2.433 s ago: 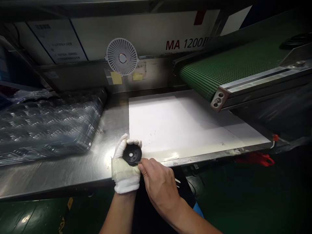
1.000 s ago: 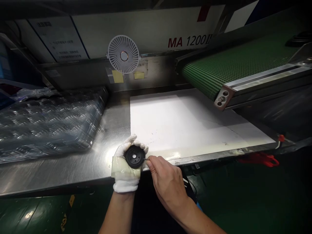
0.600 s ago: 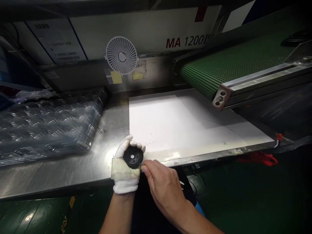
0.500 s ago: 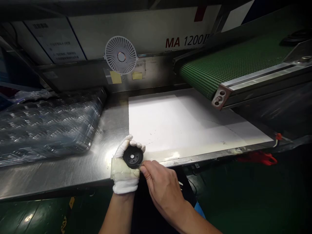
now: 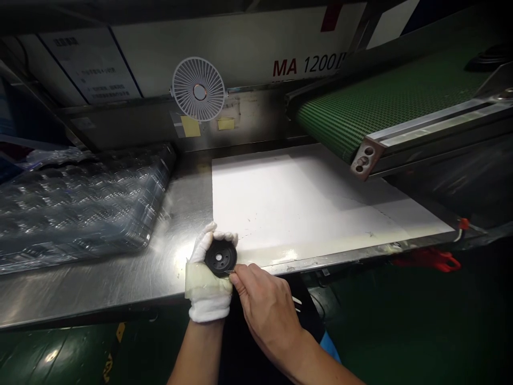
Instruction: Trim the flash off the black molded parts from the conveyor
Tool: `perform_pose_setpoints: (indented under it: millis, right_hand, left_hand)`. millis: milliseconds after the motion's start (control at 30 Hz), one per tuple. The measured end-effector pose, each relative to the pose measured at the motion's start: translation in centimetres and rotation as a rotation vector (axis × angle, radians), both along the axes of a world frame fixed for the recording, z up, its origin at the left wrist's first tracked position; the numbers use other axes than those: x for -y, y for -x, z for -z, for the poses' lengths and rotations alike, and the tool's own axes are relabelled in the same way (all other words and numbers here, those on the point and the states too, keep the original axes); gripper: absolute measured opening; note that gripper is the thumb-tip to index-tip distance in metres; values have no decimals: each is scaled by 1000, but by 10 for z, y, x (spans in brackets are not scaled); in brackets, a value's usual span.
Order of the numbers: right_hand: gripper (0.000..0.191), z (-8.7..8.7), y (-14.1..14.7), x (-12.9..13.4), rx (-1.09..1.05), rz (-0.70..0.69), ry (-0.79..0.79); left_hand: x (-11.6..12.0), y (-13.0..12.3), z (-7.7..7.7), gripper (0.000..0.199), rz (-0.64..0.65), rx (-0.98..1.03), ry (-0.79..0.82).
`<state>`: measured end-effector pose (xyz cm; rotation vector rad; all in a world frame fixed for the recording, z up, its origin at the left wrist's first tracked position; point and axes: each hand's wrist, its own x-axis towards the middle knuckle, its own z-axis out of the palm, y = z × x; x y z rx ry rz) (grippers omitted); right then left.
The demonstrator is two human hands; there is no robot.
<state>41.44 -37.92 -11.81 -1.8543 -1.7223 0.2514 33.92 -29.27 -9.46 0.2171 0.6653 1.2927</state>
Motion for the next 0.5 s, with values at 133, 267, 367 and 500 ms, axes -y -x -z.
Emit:
perform_pose_setpoints:
  millis: [133,267,367,500]
  right_hand:
    - [28,0,-9,0,-35,15,-9]
    - [29,1,-12,1,-27,53,-4]
    - [30,3,-5,3,-21,41,-15]
    - [29,4,4,3,-27,5,-39]
  left_hand:
    - [2,8,-4,34,247,-28,54]
    - [-1,9,0,24,217,27,39]
    - [-3,2,3,15,138,16,46]
    - [-1,0,3,12,34,10,65]
